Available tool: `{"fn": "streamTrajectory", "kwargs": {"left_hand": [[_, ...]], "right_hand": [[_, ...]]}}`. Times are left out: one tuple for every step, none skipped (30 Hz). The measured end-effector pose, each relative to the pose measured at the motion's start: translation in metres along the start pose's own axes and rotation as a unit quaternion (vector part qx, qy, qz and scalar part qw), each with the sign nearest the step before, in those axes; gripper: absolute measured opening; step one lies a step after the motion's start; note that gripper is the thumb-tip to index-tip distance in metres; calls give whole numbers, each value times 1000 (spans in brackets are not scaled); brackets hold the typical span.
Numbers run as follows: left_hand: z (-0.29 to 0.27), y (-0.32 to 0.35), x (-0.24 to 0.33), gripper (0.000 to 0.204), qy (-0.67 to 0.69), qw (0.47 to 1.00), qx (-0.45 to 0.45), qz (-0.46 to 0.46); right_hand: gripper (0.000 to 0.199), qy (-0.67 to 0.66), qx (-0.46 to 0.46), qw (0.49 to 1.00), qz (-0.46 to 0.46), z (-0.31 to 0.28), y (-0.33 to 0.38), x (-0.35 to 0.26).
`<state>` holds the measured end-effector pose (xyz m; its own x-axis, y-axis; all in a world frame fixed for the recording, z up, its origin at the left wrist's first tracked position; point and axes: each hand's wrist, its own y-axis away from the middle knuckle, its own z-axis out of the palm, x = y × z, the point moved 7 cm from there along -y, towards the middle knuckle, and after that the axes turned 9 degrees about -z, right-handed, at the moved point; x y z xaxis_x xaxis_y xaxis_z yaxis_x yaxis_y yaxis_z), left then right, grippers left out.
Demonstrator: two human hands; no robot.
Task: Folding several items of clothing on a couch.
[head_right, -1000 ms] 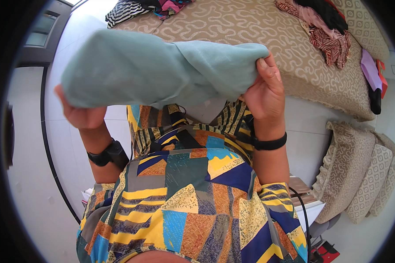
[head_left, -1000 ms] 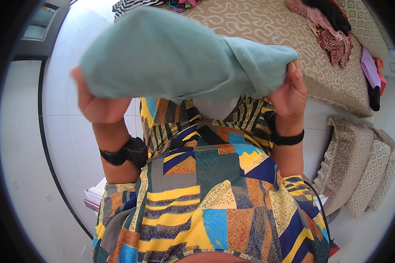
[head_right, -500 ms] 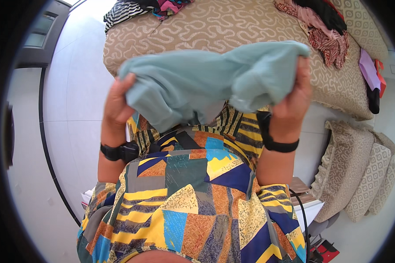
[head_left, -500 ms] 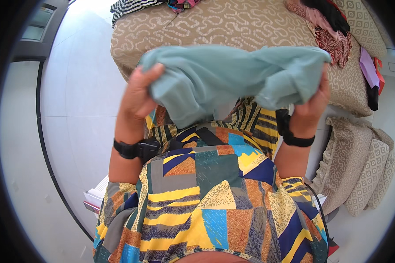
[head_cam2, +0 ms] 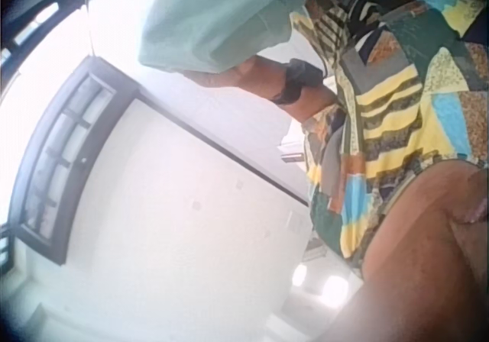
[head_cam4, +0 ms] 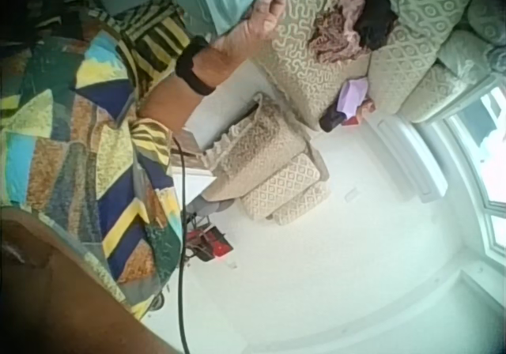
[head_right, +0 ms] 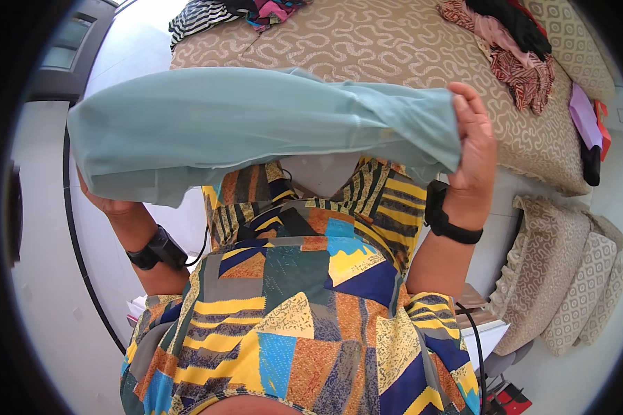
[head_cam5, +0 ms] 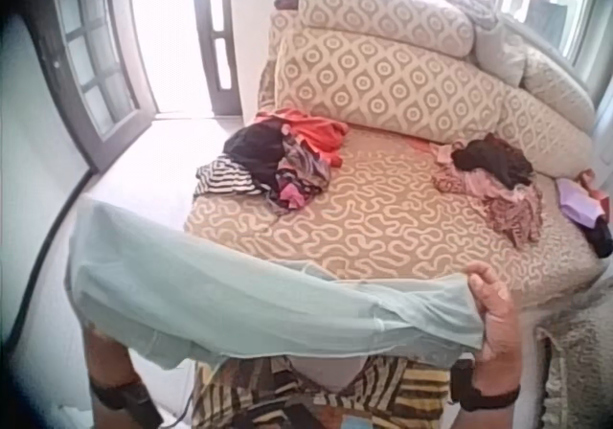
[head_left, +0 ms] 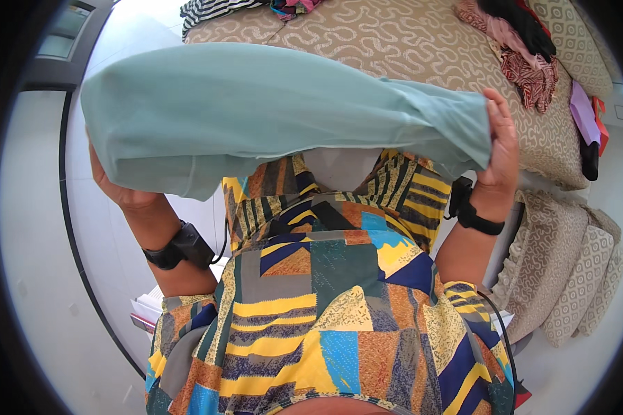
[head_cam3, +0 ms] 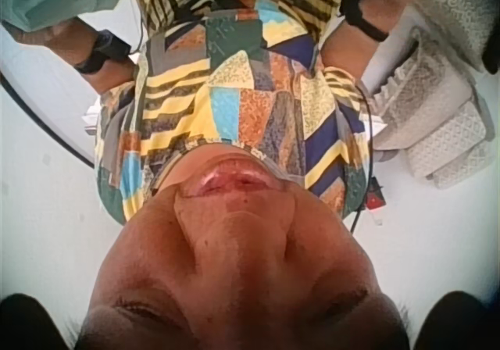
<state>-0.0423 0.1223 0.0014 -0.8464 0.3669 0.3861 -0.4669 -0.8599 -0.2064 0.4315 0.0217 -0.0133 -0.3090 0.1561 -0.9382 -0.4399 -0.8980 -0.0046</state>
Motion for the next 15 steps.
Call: {"fn": "streamTrajectory", "kwargs": {"left_hand": [[5, 2, 3, 46, 11, 999, -12, 29], [8, 3, 3, 46, 10, 999, -13, 28], [16, 9, 3, 47, -48, 998, -30, 21], [22, 12, 1, 47, -102, 994, -46, 10], [25, 16, -1, 47, -103, 994, -44, 10], [25, 14, -12, 45, -126, 990, -68, 13], [32, 15, -16, 44, -161, 983, -85, 19], [38, 18, -22, 44, -184, 978, -99, 24], [45, 22, -23, 44, -197, 975, -101, 31], [49, 24, -22, 44, -204, 973, -98, 34], [53, 27, -22, 43, -212, 972, -99, 39], [56, 30, -20, 43, -220, 970, -96, 44], [58, 31, -22, 43, -223, 969, -97, 42], [60, 32, -22, 43, -228, 968, -97, 44], [61, 34, -23, 43, -231, 967, -94, 45]], "right_hand": [[21, 25, -18, 999, 25, 9, 4, 8], [21, 24, -18, 999, 25, 17, 6, 13], [26, 105, -79, 991, 30, 32, 8, 22], [32, 188, -136, 972, 35, 46, 11, 30], [32, 188, -137, 972, 36, 56, 11, 37], [38, 305, -188, 934, -6, 65, 13, 41], [45, 407, -244, 879, -45, 79, 17, 47], [45, 406, -243, 880, -45, 87, 20, 54], [51, 439, -295, 842, -108, 107, 27, 58], [57, 469, -343, 796, -170, 125, 35, 63], [57, 469, -343, 796, -171, 138, 43, 72], [52, 413, -366, 816, -170, 153, 57, 82], [47, 360, -383, 834, -168, 161, 67, 88], [47, 361, -382, 834, -168, 161, 69, 93], [43, 327, -432, 832, -123, 164, 76, 103]]}}
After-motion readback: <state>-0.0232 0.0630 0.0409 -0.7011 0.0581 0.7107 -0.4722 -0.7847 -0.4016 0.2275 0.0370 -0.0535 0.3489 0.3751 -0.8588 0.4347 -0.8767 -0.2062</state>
